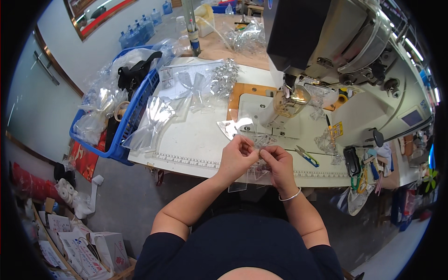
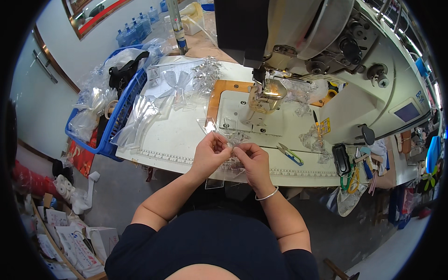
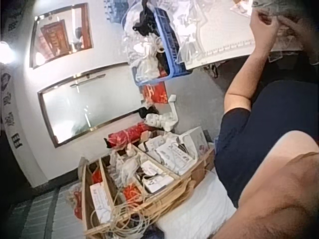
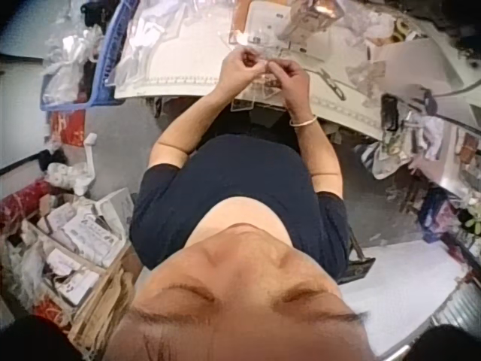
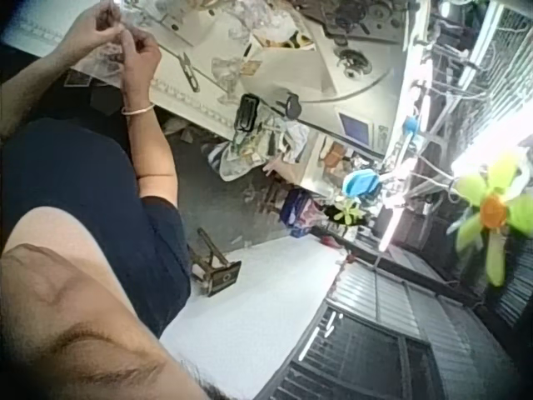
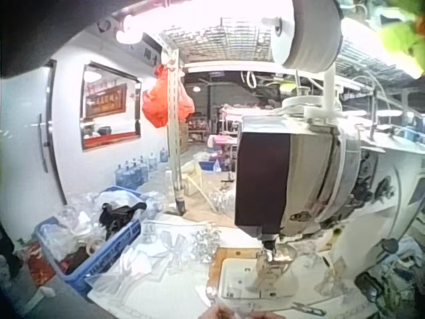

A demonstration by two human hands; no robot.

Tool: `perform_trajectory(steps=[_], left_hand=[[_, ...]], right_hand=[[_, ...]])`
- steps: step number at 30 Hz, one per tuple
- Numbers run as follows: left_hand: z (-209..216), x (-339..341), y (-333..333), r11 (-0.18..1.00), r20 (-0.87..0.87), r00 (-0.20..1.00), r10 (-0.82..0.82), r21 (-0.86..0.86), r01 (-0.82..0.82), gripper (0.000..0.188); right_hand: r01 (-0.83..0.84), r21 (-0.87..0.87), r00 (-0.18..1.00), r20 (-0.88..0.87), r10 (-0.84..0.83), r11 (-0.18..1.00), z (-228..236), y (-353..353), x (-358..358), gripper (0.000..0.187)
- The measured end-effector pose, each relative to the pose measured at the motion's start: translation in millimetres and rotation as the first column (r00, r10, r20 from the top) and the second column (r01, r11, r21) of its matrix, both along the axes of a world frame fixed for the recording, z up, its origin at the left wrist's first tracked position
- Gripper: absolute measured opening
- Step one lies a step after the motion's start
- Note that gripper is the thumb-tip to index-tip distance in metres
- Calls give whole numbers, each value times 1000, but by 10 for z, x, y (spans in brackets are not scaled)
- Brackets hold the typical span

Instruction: The person repeatedly picks up small clear plastic pouches, folds them, and sews them on an industrial sewing machine. After each stitch, the person cuts the thread and sets the finished pouch aside. The process is repeated for multiple pouches throughout the clip.

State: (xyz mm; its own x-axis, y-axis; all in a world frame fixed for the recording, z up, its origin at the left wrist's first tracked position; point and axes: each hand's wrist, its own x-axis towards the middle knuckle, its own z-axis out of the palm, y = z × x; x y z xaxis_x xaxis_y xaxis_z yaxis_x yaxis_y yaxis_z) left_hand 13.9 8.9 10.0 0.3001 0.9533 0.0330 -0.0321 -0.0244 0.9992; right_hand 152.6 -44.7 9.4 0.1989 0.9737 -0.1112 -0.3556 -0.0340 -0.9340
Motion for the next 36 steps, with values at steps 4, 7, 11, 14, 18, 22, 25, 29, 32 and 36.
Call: perform_trajectory(steps=[4, 7, 11, 14, 18, 22, 25, 29, 32, 36], left_hand=[[-31, -30, 32, 975, 174, 979, -105, -176, 136, 16], [-48, -71, 79, 919, 303, 933, -196, -274, 283, 14], [-98, -102, 115, 897, 356, 912, -204, -306, 320, 12], [-116, -81, 59, 937, 220, 956, -196, -244, 249, 14], [11, -95, -12, 934, 206, 955, -212, -244, 260, 14], [11, -132, -10, 899, 305, 906, -293, -234, 370, 16], [5, -150, 5, 883, 355, 906, -231, -315, 348, 15], [-29, -206, 41, 898, 280, 932, -232, -306, 316, 15], [-16, -184, 12, 925, 254, 940, -227, -245, 289, 14], [65, -186, 0, 966, 9, 969, -247, -74, 247, 15]], right_hand=[[-4, -48, 1000, -7, 3, 999, 38, 22, 9, 13], [-8, -19, 1000, -4, 8, 1000, 86, 24, -14, 15], [-52, -13, 974, 219, 53, 999, 36, 44, 68, 16], [-17, -14, 844, 536, 22, 1000, 307, 8, 80, 16], [10, 137, 813, 576, -88, 991, 320, 88, 168, 14], [-117, -18, 993, -15, 117, 993, 288, 160, 227, 14], [-91, 54, 993, 78, 87, 994, 228, 173, 134, 20], [-91, 119, 928, 369, 41, 989, 275, 127, 83, 34], [-27, 136, 892, 451, -38, 990, 324, 129, 31, 33], [-163, 392, 605, 765, -222, 906, 443, 129, 90, 30]])
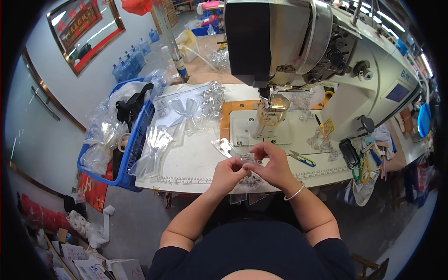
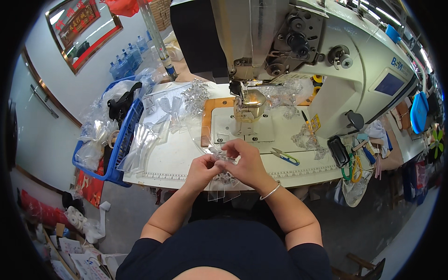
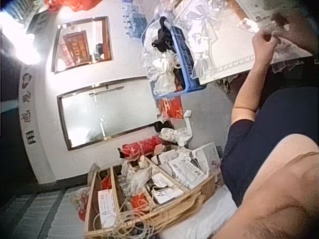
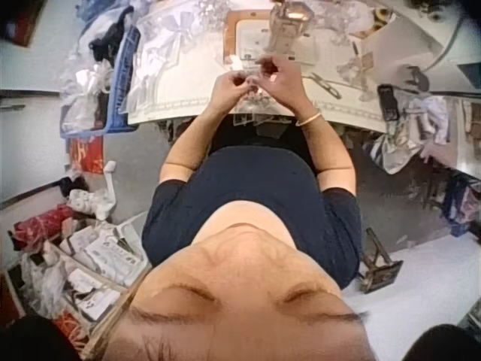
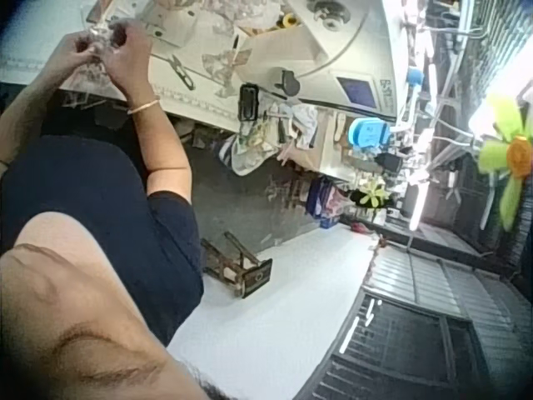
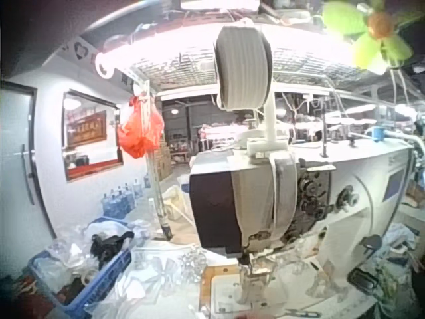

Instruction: The person repeatedly picks up small clear plastic pouches, folds them, and sews them on an industrial sewing machine. After each stitch, the person cuts the thread and sets the finished pouch aside. The process is repeated for multiple pouches throughout the clip.

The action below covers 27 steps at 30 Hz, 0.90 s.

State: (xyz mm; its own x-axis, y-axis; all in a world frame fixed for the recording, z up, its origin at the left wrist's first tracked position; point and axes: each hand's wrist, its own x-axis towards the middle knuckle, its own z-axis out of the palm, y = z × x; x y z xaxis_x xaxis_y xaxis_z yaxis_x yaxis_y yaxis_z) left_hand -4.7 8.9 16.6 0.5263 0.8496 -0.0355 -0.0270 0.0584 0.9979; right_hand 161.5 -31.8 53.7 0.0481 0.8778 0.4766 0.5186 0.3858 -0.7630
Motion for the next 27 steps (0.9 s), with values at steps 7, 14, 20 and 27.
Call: perform_trajectory(steps=[7, 14, 20, 27], left_hand=[[297, -61, 138, 969, -314, 939, -139, 152, 194, 22], [314, -115, 166, 955, 11, 955, -297, -18, 297, 40], [127, -161, 234, 963, -108, 957, -270, -46, 267, 39], [327, -154, 142, 954, 14, 956, -292, -71, 292, 42]], right_hand=[[-321, -463, 905, -409, 122, 826, 199, 32, 223, 14], [-683, -397, 498, -867, -7, 613, -117, 76, 296, 15], [-607, -444, 607, -795, 23, 659, -101, 42, 184, 19], [-710, -372, 454, -891, -15, 597, -123, 57, 191, 38]])
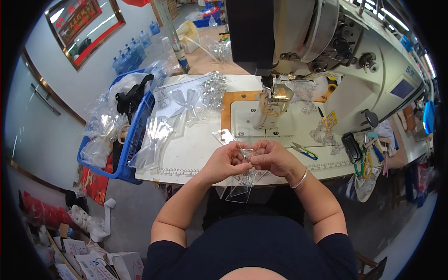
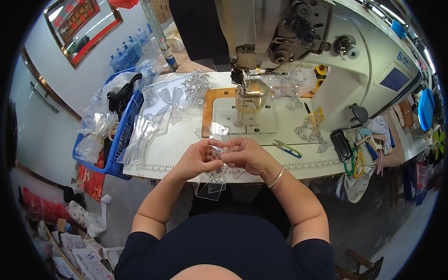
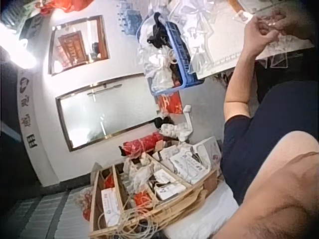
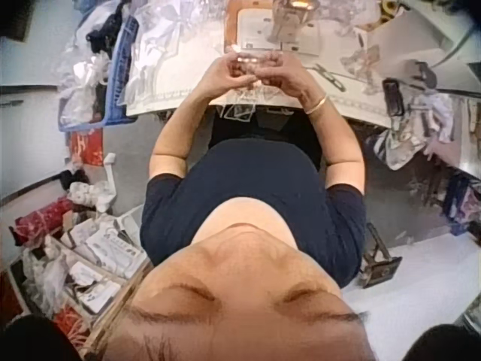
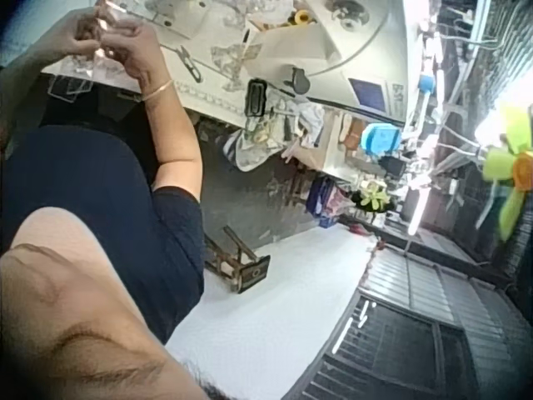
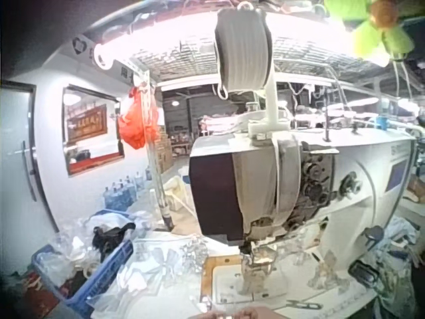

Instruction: The person repeatedly picks up small clear plastic pouches, folds them, and sews them on an industrial sewing machine. After each stitch, the person cuts the thread and sets the finished pouch aside. The process is repeated for multiple pouches throughout the clip.

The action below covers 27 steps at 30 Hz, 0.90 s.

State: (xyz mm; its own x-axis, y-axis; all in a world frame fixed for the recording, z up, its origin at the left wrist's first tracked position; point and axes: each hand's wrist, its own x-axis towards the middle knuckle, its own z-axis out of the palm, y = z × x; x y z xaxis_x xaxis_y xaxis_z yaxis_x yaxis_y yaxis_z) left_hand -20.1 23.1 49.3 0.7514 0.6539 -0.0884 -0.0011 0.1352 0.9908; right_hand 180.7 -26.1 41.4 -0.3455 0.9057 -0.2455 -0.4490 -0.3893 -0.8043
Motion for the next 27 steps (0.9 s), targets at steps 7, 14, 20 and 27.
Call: perform_trajectory(steps=[7, 14, 20, 27], left_hand=[[10, -43, 62, 1000, -13, 1000, 23, -10, -23, 45], [168, 80, 339, 992, -134, 990, -46, 111, 61, 41], [409, 308, 342, 894, -24, 986, 165, 426, -140, 38], [386, 383, 754, 999, 0, 1000, -31, -34, 31, 44]], right_hand=[[134, 105, 984, 104, -145, 985, 48, -72, -83, 43], [302, 166, 905, 259, -337, 939, 173, -58, 122, 18], [316, 375, 839, 318, -441, 872, 509, 168, 321, 15], [358, 359, 832, 296, -468, 862, 545, 319, 361, 14]])
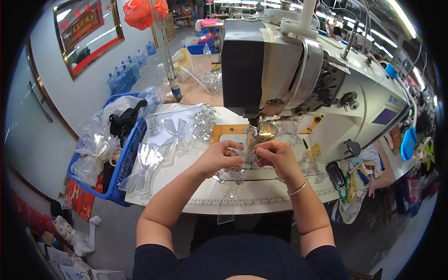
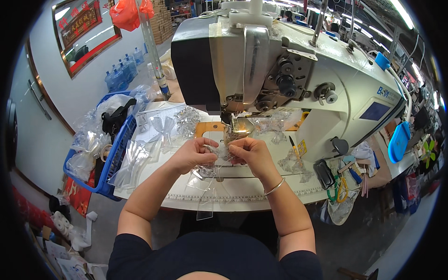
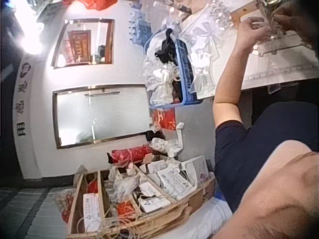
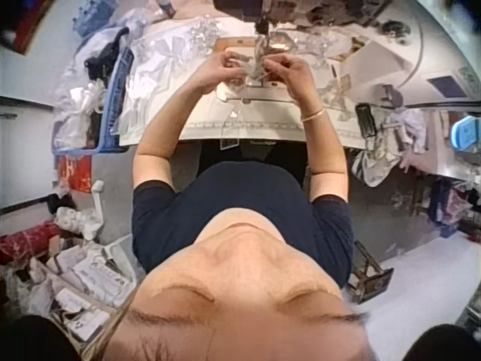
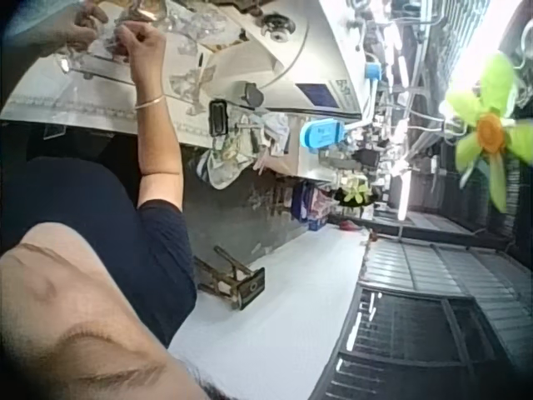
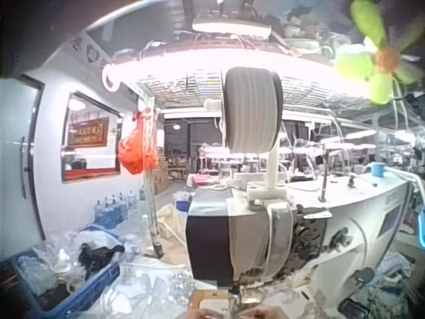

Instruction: The person repeatedly picks up small clear plastic pouches, folds them, and sews them on an industrial sewing machine. After each stitch, the person cuts the thread and sets the finished pouch aside. The process is repeated for multiple pouches throughout the clip.

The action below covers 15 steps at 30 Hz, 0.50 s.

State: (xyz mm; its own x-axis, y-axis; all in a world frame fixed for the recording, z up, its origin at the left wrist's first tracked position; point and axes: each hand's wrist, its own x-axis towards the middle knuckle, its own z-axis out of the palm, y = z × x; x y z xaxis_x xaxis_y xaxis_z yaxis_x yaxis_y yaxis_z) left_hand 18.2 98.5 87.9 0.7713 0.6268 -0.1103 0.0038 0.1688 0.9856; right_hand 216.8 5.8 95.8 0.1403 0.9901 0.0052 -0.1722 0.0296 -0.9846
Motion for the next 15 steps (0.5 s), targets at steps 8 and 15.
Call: perform_trajectory(steps=[8, 15], left_hand=[[-80, -40, -155, 995, 95, 991, 95, -20, -94, 47], [-355, 48, -506, 938, 254, 910, 329, -203, -282, 42]], right_hand=[[17, 24, 998, 64, -18, 1000, 49, -40, -83, 15], [34, 97, 953, 296, -61, 995, 26, -25, -137, 12]])
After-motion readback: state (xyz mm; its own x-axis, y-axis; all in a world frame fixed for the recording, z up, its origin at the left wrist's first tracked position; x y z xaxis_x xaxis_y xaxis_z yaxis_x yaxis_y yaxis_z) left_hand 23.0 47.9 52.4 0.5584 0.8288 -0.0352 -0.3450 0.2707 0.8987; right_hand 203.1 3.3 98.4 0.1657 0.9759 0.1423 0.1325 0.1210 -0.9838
